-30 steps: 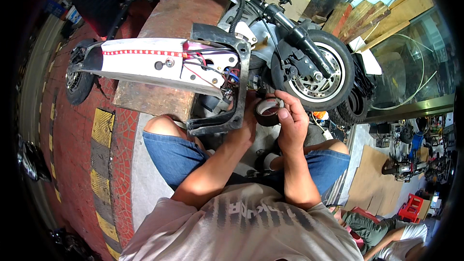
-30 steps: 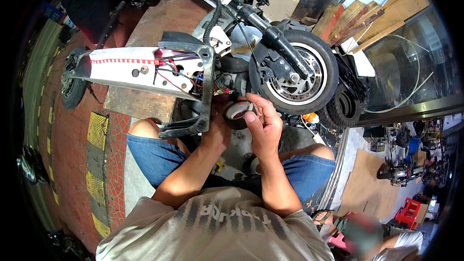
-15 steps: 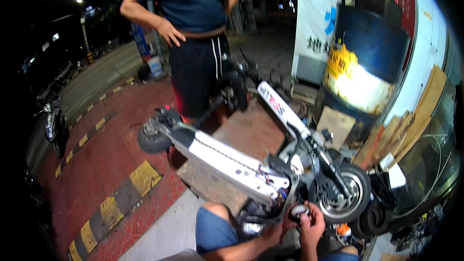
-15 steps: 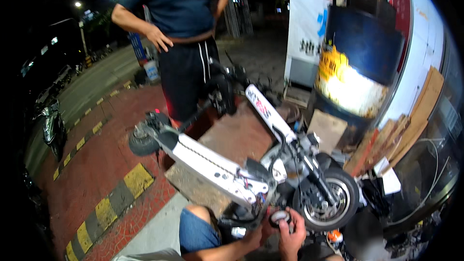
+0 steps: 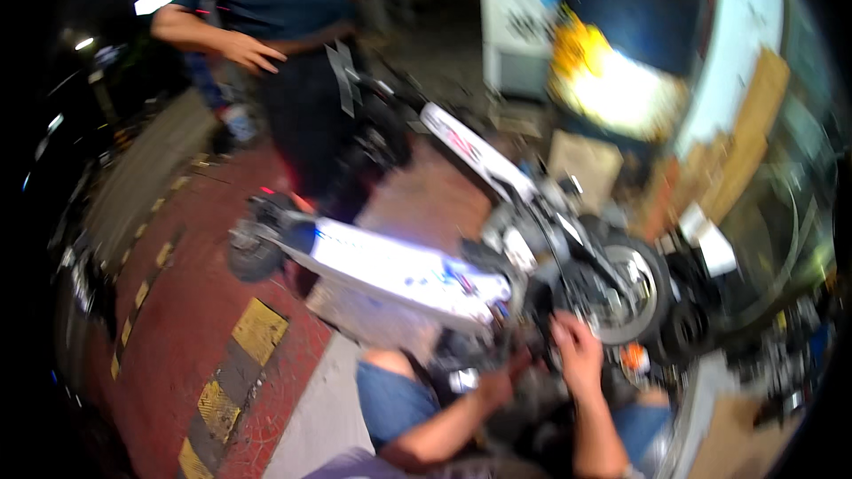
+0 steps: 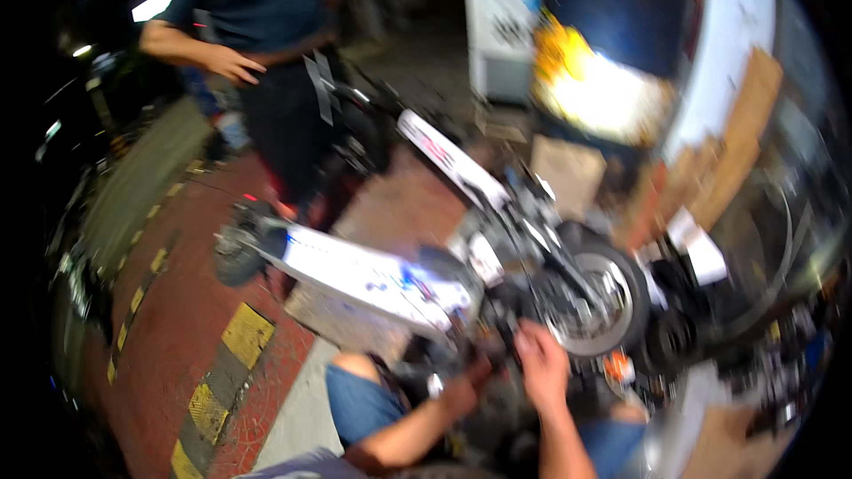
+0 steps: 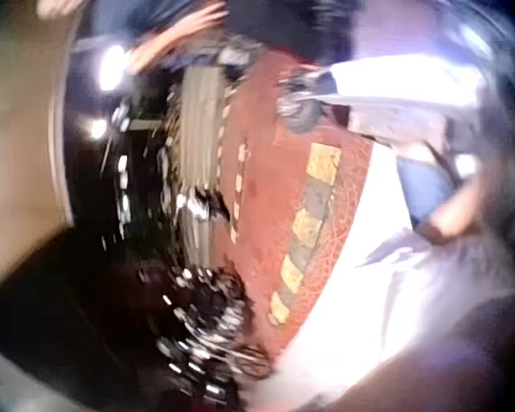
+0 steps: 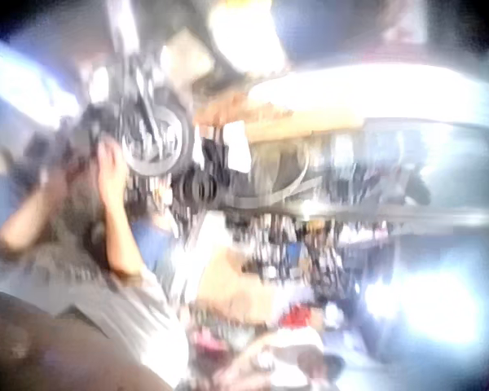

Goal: The person manipulates the internal wiring and electronic components inside the base of an electric scooter, connecting small wire plugs and then fitting a plastic casing back onto the scooter body by hand.

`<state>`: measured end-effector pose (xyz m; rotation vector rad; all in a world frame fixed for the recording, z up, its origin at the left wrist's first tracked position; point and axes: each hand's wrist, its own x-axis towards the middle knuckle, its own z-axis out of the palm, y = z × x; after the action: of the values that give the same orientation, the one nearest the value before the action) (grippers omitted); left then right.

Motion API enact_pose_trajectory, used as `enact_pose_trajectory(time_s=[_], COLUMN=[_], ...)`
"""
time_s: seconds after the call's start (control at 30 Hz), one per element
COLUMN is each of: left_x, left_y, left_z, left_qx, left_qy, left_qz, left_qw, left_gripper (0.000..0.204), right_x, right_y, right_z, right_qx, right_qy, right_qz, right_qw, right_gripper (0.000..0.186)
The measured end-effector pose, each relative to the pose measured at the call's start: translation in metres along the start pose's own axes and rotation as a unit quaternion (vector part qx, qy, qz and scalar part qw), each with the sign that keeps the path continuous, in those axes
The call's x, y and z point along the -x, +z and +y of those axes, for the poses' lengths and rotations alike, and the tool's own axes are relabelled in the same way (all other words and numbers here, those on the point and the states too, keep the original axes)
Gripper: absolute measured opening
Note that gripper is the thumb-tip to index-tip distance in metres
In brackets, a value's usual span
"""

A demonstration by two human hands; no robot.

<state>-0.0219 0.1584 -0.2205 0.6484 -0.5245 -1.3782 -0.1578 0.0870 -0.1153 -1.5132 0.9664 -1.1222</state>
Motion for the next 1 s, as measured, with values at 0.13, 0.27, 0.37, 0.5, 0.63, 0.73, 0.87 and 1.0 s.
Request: enact_pose_trajectory(time_s=[0.13, 0.27, 0.37, 0.5, 0.63, 0.73, 0.87, 1.0], left_x=[0.003, 0.0, 0.0, 0.003, -0.001, -0.006, -0.009, -0.009], left_y=[0.0, 0.0, 0.008, 0.015, 0.014, 0.013, 0.004, 0.003], left_z=[0.017, 0.019, 0.025, 0.025, 0.026, 0.032, 0.038, 0.04], left_qx=[-0.001, 0.019, 0.021, 0.0, -0.059, -0.105, -0.114, -0.126], left_qy=[0.009, 0.015, 0.012, 0.014, 0.046, 0.088, 0.054, 0.042], left_qz=[0.005, -0.05, -0.064, -0.015, 0.017, 0.005, -0.012, -0.009], left_qw=[1.0, 0.998, 0.998, 1.0, 0.997, 0.991, 0.992, 0.991], left_gripper=[0.06, 0.075, 0.076, 0.071, 0.066, 0.066, 0.069, 0.071], right_x=[-0.031, -0.04, -0.04, -0.035, -0.037, -0.036, -0.032, -0.03], right_y=[-0.005, -0.016, -0.014, -0.005, 0.0, -0.001, 0.002, 0.0], right_z=[0.018, 0.004, 0.013, 0.015, 0.019, 0.018, 0.012, 0.018], right_qx=[-0.034, -0.024, -0.023, 0.07, 0.126, 0.129, 0.068, 0.039], right_qy=[0.175, 0.193, 0.127, 0.022, -0.086, -0.089, 0.024, 0.023], right_qz=[-0.132, -0.181, -0.184, -0.156, -0.139, -0.142, -0.167, -0.17], right_qw=[0.975, 0.964, 0.974, 0.985, 0.978, 0.977, 0.983, 0.984], right_gripper=[0.023, 0.017, 0.016, 0.019, 0.017, 0.017, 0.02, 0.022])
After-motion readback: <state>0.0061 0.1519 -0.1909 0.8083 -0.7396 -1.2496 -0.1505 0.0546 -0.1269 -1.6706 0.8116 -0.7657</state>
